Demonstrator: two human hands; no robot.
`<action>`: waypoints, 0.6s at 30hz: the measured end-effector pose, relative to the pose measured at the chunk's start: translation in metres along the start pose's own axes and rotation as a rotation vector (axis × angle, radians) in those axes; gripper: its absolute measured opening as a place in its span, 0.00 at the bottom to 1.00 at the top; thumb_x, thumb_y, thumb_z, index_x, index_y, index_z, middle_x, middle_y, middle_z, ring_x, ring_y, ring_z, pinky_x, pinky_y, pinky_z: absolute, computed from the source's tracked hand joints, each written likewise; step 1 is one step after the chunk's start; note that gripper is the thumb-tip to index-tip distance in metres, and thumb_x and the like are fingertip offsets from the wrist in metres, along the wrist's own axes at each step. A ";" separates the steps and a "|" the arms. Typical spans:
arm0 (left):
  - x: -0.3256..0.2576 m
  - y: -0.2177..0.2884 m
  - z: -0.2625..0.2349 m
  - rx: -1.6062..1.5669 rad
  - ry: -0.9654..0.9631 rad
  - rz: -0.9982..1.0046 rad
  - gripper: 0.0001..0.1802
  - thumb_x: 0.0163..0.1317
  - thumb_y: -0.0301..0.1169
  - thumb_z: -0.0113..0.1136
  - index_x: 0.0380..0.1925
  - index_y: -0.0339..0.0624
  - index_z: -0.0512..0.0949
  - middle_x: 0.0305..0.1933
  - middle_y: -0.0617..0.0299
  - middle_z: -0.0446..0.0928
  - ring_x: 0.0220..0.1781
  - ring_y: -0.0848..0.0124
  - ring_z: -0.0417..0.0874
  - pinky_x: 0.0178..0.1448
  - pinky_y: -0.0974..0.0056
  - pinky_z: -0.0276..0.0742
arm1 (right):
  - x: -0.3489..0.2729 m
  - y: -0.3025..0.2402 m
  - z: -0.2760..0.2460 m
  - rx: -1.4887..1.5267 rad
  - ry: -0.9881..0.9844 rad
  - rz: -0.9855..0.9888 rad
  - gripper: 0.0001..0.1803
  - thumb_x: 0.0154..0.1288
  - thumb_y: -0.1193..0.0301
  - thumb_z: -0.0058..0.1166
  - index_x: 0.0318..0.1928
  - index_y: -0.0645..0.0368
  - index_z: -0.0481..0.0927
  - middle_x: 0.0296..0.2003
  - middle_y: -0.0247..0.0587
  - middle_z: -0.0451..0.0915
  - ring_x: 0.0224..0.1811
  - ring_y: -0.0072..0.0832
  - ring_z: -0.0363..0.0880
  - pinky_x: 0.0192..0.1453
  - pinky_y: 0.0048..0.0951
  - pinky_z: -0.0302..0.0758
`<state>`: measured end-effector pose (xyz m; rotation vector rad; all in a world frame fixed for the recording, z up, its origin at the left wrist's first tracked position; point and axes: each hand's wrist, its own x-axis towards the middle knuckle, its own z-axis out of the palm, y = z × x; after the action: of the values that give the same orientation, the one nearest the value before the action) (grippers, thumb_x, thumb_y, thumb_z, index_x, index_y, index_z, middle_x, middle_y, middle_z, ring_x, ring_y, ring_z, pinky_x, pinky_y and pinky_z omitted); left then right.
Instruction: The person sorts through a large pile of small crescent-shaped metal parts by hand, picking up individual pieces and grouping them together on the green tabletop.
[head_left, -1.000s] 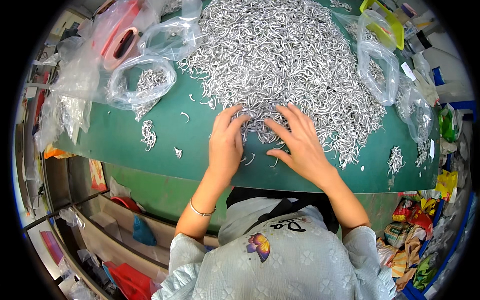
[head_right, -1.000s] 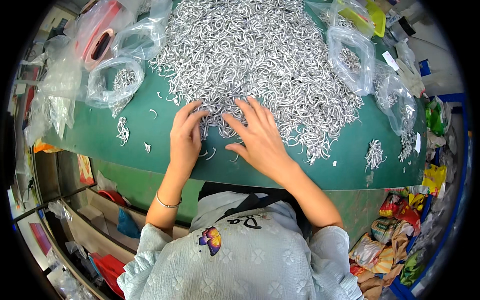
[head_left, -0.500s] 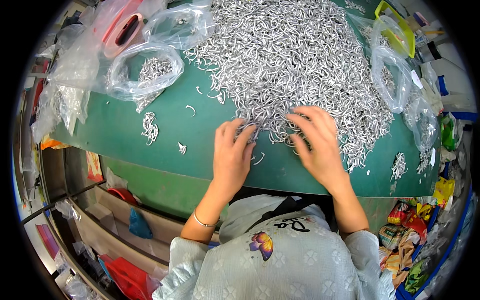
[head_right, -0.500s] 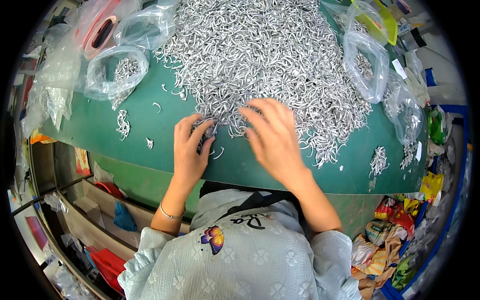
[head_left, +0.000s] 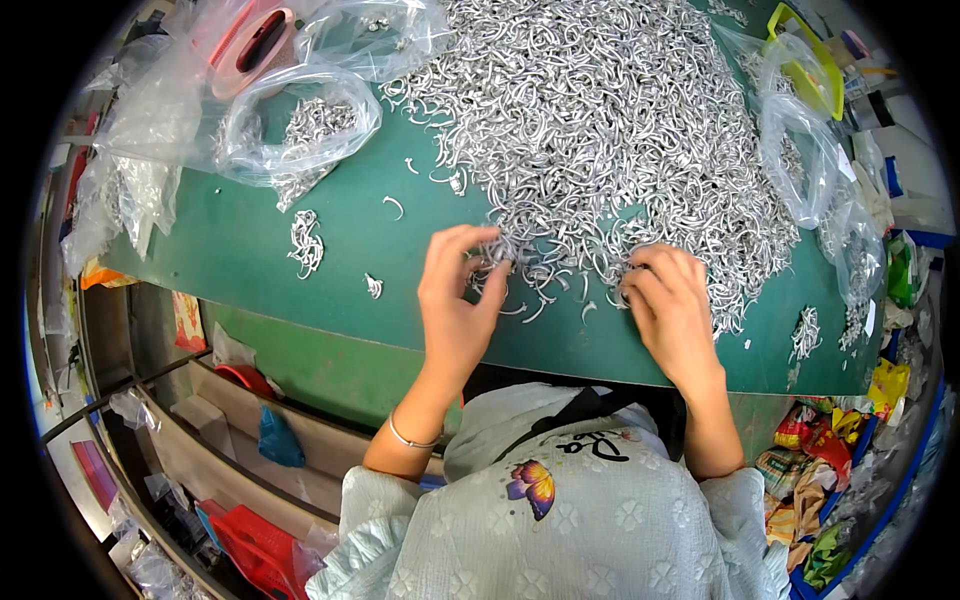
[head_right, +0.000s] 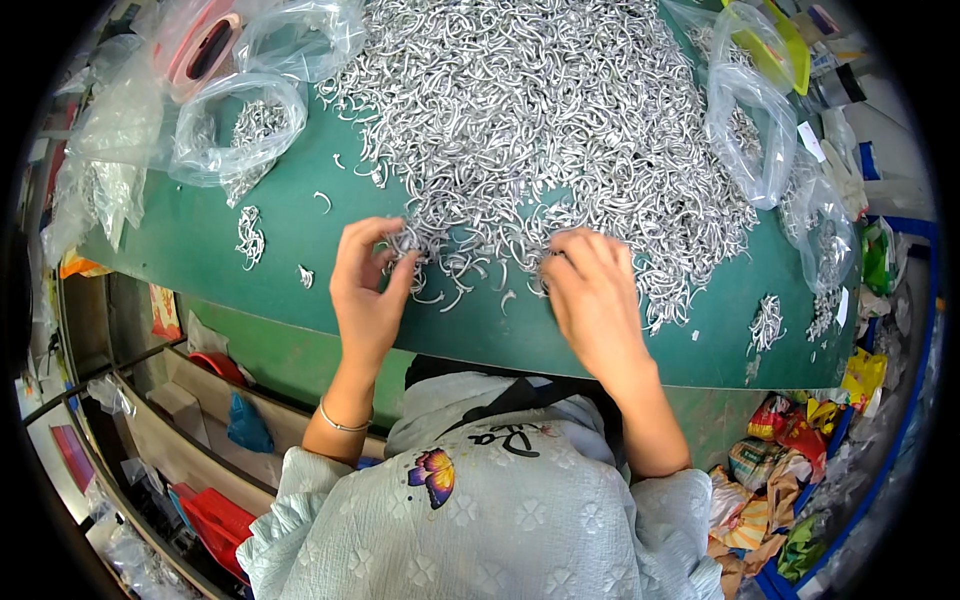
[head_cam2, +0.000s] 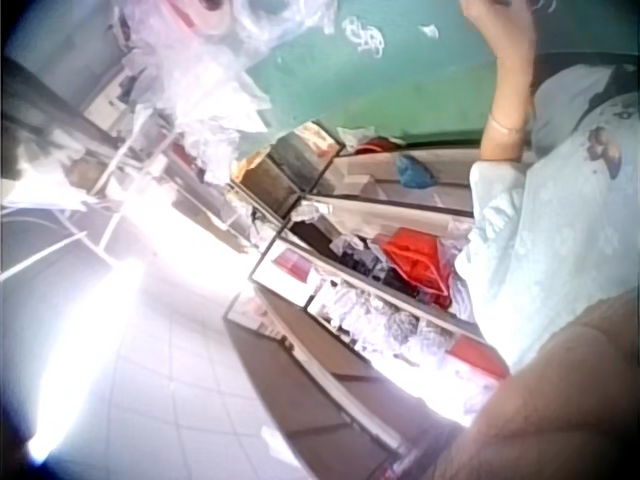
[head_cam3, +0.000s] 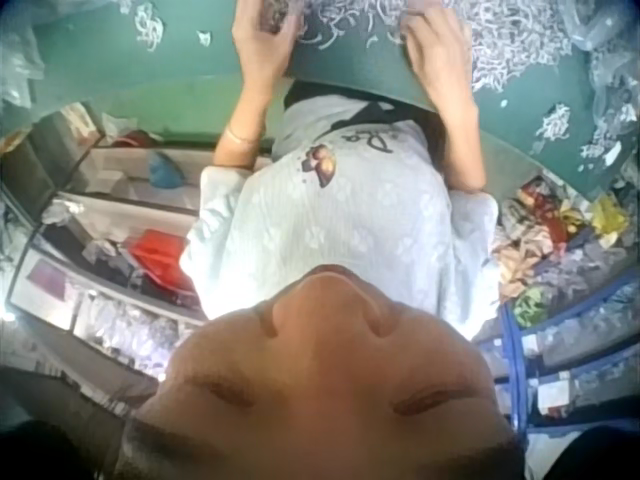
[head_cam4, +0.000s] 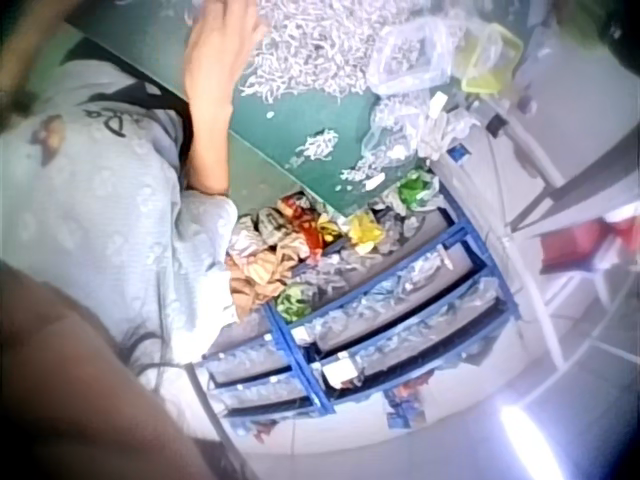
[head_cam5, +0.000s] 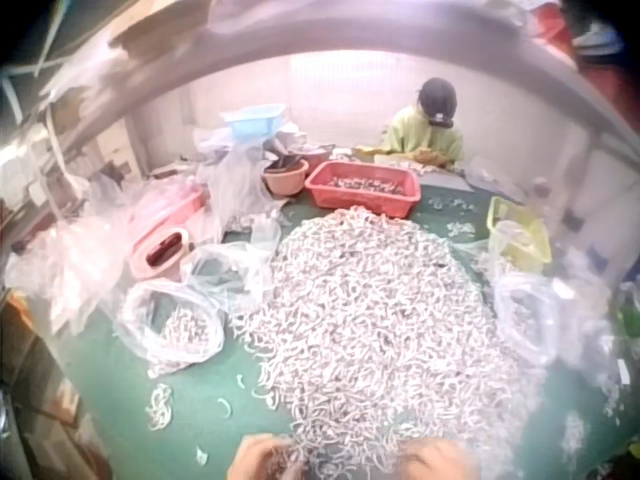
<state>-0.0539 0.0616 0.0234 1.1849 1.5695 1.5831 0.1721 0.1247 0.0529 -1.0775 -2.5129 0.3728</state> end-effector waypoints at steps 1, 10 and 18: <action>0.002 -0.001 0.001 -0.132 0.029 -0.072 0.21 0.56 0.09 0.60 0.49 0.36 0.76 0.46 0.59 0.74 0.51 0.68 0.78 0.51 0.65 0.79 | -0.001 0.001 -0.002 0.016 0.013 0.049 0.08 0.54 0.80 0.59 0.37 0.61 0.79 0.45 0.42 0.77 0.52 0.40 0.74 0.56 0.39 0.68; 0.026 0.001 -0.007 -0.381 -0.014 -0.175 0.18 0.68 0.14 0.49 0.57 0.26 0.72 0.57 0.48 0.76 0.58 0.64 0.80 0.58 0.64 0.79 | 0.029 -0.038 0.025 0.138 -0.092 -0.087 0.16 0.54 0.74 0.64 0.46 0.57 0.79 0.55 0.39 0.72 0.63 0.40 0.68 0.69 0.49 0.59; 0.004 0.004 -0.037 0.321 -0.063 0.035 0.21 0.61 0.14 0.57 0.56 0.36 0.76 0.61 0.51 0.75 0.60 0.60 0.79 0.58 0.62 0.78 | 0.000 -0.012 0.020 0.053 -0.005 0.019 0.13 0.54 0.80 0.59 0.41 0.58 0.80 0.50 0.39 0.75 0.59 0.40 0.72 0.68 0.51 0.57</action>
<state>-0.0886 0.0487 0.0314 1.4220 1.8165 1.3329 0.1556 0.1153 0.0395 -1.0820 -2.4845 0.4448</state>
